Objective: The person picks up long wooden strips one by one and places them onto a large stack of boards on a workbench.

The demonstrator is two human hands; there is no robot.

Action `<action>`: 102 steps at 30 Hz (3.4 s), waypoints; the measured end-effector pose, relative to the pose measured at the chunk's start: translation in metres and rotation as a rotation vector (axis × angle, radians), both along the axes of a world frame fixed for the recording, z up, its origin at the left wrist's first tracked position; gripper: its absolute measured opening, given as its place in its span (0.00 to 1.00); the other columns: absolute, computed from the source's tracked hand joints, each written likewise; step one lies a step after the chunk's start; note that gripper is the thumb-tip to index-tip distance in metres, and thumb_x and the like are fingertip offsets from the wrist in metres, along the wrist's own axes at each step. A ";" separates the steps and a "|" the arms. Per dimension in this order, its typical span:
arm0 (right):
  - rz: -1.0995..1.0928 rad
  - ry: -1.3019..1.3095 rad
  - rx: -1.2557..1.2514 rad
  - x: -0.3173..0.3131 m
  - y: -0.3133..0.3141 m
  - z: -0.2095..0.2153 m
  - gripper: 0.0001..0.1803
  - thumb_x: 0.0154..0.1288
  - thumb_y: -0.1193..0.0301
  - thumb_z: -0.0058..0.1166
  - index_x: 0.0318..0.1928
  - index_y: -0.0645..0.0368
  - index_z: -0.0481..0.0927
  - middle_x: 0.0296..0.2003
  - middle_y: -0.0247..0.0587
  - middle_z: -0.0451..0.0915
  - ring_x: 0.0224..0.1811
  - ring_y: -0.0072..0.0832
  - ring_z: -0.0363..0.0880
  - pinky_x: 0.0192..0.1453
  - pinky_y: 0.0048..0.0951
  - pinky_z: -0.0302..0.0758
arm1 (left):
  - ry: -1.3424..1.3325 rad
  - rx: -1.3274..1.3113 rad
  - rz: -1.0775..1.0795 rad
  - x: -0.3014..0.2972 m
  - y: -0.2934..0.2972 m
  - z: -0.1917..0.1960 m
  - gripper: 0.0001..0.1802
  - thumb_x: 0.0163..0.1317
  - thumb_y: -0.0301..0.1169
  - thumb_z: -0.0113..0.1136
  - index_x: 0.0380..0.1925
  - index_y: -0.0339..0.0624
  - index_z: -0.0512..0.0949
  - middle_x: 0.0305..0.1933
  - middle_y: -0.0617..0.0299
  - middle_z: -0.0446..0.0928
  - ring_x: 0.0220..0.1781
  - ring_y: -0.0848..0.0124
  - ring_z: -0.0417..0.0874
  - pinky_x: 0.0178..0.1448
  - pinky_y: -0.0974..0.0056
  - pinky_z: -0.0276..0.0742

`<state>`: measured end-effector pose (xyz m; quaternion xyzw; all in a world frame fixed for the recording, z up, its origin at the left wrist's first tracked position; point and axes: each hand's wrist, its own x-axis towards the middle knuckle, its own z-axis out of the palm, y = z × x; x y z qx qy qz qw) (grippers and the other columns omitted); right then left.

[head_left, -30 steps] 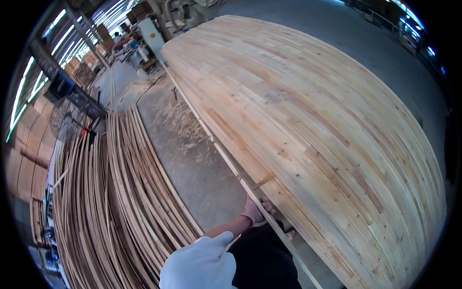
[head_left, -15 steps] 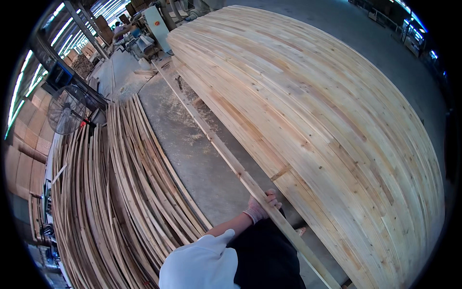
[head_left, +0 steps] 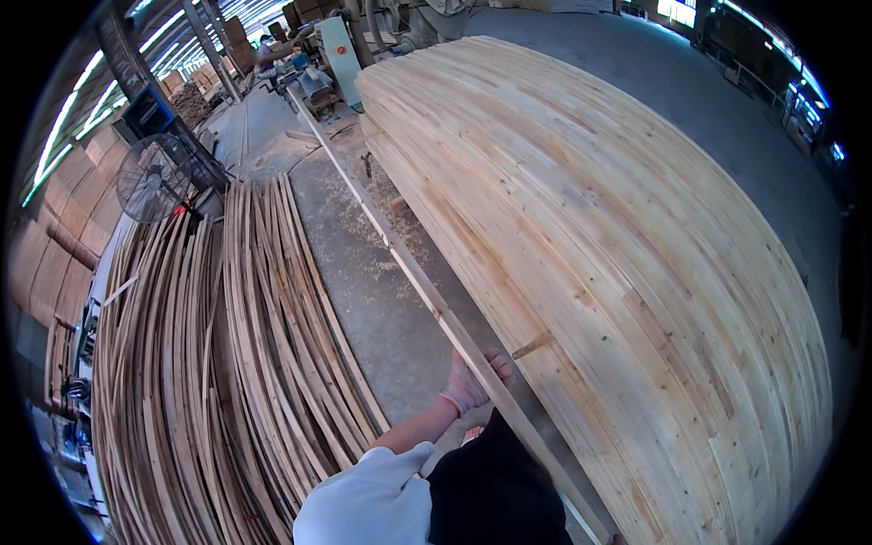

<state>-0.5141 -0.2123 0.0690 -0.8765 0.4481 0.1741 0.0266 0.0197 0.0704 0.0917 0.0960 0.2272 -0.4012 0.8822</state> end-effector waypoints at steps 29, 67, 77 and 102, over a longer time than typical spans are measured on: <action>-0.629 -0.226 0.241 -0.118 -0.092 0.093 0.34 0.67 0.45 0.53 0.62 0.55 0.72 0.54 0.50 0.79 0.51 0.41 0.80 0.55 0.42 0.74 | -0.248 0.390 0.197 0.087 -0.032 0.052 0.17 0.70 0.46 0.54 0.37 0.43 0.74 0.26 0.64 0.73 0.27 0.65 0.76 0.35 0.53 0.78; -0.019 -0.369 0.373 0.414 0.045 0.055 0.28 0.65 0.46 0.50 0.58 0.49 0.78 0.49 0.47 0.82 0.54 0.43 0.80 0.60 0.41 0.73 | -0.459 0.585 -0.711 0.189 0.033 -0.081 0.22 0.69 0.49 0.55 0.51 0.43 0.75 0.43 0.54 0.83 0.43 0.56 0.86 0.56 0.46 0.82; -0.419 -0.200 0.010 0.290 -0.114 0.040 0.32 0.61 0.52 0.57 0.62 0.53 0.70 0.63 0.43 0.72 0.66 0.38 0.69 0.70 0.39 0.62 | -0.123 0.781 -0.114 0.177 0.048 -0.142 0.35 0.65 0.67 0.45 0.51 0.52 0.79 0.37 0.62 0.83 0.31 0.64 0.82 0.42 0.57 0.81; -0.092 -0.113 -0.301 0.236 -0.171 0.005 0.23 0.60 0.63 0.50 0.57 0.53 0.74 0.52 0.42 0.75 0.59 0.37 0.70 0.68 0.43 0.60 | -0.515 0.838 -0.714 0.013 -0.292 -0.110 0.30 0.64 0.53 0.62 0.61 0.56 0.66 0.48 0.59 0.73 0.40 0.66 0.77 0.45 0.56 0.77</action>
